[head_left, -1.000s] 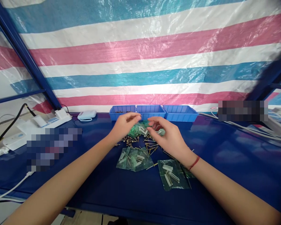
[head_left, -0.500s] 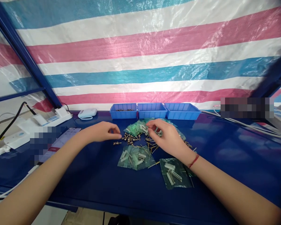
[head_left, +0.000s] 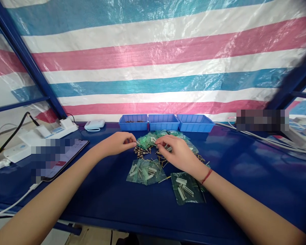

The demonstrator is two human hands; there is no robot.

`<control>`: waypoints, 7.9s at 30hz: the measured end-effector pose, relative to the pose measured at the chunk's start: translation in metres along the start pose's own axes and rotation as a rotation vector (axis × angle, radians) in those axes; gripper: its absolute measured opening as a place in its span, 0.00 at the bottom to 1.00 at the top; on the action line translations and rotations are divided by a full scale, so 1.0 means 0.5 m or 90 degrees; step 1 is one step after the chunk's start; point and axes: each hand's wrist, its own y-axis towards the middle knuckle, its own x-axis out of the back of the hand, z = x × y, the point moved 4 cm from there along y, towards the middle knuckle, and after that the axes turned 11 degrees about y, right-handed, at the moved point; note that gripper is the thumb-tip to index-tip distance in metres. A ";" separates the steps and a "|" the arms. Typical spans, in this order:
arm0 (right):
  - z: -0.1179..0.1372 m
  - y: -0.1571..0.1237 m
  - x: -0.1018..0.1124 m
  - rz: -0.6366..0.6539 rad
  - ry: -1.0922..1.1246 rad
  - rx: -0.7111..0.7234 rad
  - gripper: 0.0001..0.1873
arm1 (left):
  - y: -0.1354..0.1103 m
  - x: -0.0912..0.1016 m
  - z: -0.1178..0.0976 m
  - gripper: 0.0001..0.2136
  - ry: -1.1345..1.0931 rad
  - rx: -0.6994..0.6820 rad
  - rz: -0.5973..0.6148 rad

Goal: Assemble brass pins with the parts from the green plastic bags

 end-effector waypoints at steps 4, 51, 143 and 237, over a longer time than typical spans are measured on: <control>-0.019 0.005 0.026 -0.060 -0.014 -0.034 0.08 | 0.038 0.007 -0.039 0.12 -0.025 -0.032 -0.061; -0.030 -0.006 0.025 -0.087 0.250 -0.095 0.09 | 0.050 -0.080 -0.110 0.13 -0.517 0.007 -0.185; -0.041 0.005 -0.025 0.186 -0.265 0.078 0.14 | 0.125 -0.016 0.013 0.14 0.111 0.024 -0.389; -0.034 0.016 -0.025 0.205 -0.257 0.077 0.12 | 0.060 -0.102 -0.050 0.15 0.039 -0.129 -0.220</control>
